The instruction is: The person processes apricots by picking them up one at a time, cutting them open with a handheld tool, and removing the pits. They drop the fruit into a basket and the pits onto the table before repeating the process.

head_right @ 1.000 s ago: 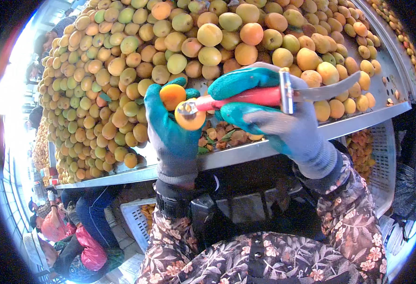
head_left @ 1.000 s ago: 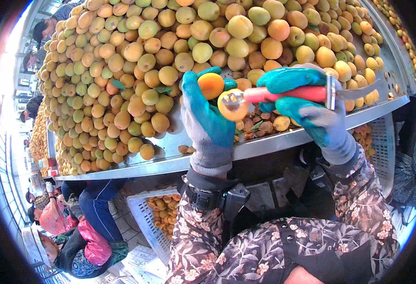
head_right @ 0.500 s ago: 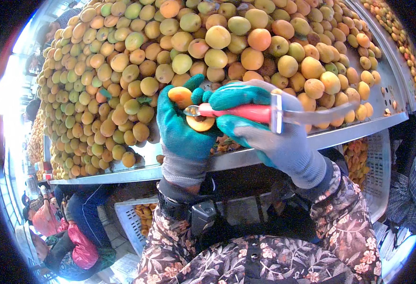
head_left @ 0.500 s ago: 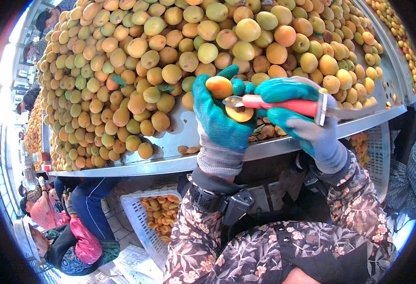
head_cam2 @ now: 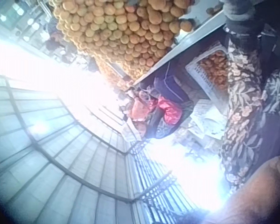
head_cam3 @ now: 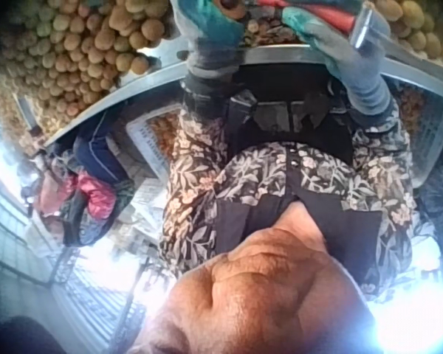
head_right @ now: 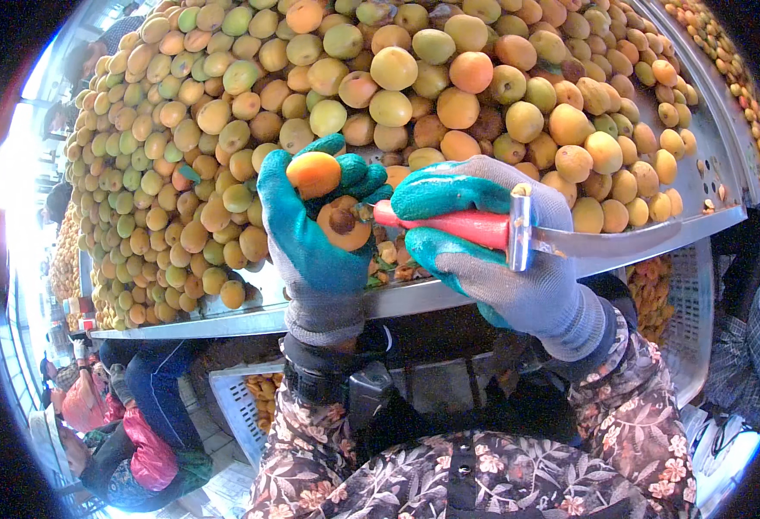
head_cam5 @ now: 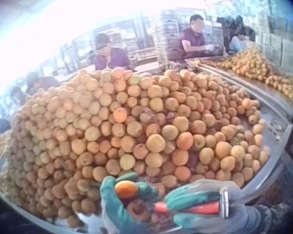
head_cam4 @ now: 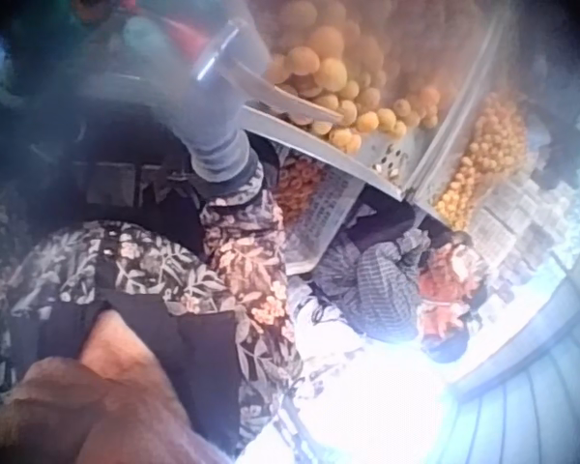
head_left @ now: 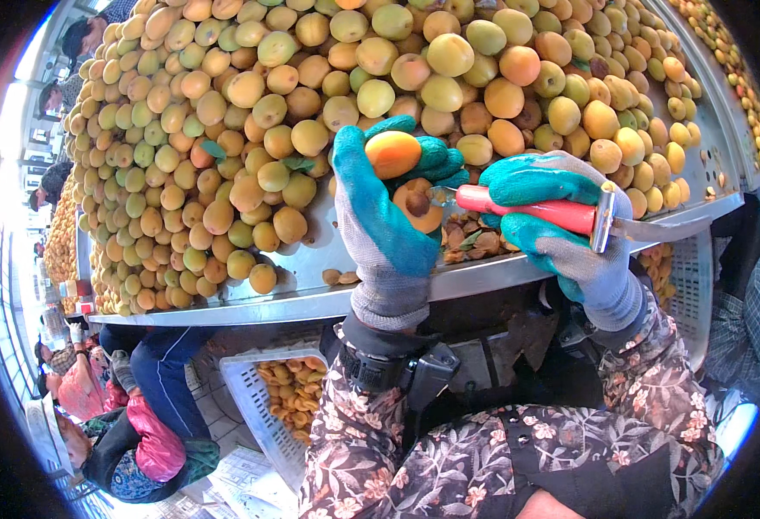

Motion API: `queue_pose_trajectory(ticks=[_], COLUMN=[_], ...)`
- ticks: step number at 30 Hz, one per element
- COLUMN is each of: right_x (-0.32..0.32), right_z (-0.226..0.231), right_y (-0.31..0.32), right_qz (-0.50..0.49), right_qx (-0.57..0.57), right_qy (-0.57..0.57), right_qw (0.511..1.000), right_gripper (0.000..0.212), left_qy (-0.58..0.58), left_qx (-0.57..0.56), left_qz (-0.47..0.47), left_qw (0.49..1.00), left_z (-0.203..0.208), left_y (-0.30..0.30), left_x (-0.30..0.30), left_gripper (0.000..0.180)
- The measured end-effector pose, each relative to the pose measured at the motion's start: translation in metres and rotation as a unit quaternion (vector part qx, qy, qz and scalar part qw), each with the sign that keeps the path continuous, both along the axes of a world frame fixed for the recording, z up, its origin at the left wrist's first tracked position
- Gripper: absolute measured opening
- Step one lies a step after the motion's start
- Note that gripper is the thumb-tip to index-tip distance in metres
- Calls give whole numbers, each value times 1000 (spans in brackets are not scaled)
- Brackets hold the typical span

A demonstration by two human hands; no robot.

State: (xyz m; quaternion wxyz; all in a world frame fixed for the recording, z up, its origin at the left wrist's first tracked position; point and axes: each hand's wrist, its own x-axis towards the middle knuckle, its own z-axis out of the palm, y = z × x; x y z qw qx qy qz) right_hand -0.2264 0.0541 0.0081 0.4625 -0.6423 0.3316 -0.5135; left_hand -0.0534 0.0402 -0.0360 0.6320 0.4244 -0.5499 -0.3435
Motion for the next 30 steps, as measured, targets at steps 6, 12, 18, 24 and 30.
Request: queue_pose_trajectory(ticks=[6,12,18,24,30], right_x=[-10,-10,5,5,-11], right_z=[-5,-20,-12,-16,-4], right_y=[-11,-9,-2,-3,-3], right_qz=[77,64,23,31,37], right_qx=[217,75,303,320,219], right_qy=[-129,-79,-211,-246,-95], right_qw=[964,992,929,915,970], right_gripper=[26,27,24,22,22], left_qy=[-27,-175,-133,182,17], left_qx=[13,-52,-56,112,37], left_qz=[11,77,71,21,49], left_qw=[999,980,987,977,998], left_z=[-11,-21,-10,11,-1], left_y=[-1,-3,-5,-2,-9], left_x=[6,10,1,-6,1], left_gripper=[71,75,52,38,33])
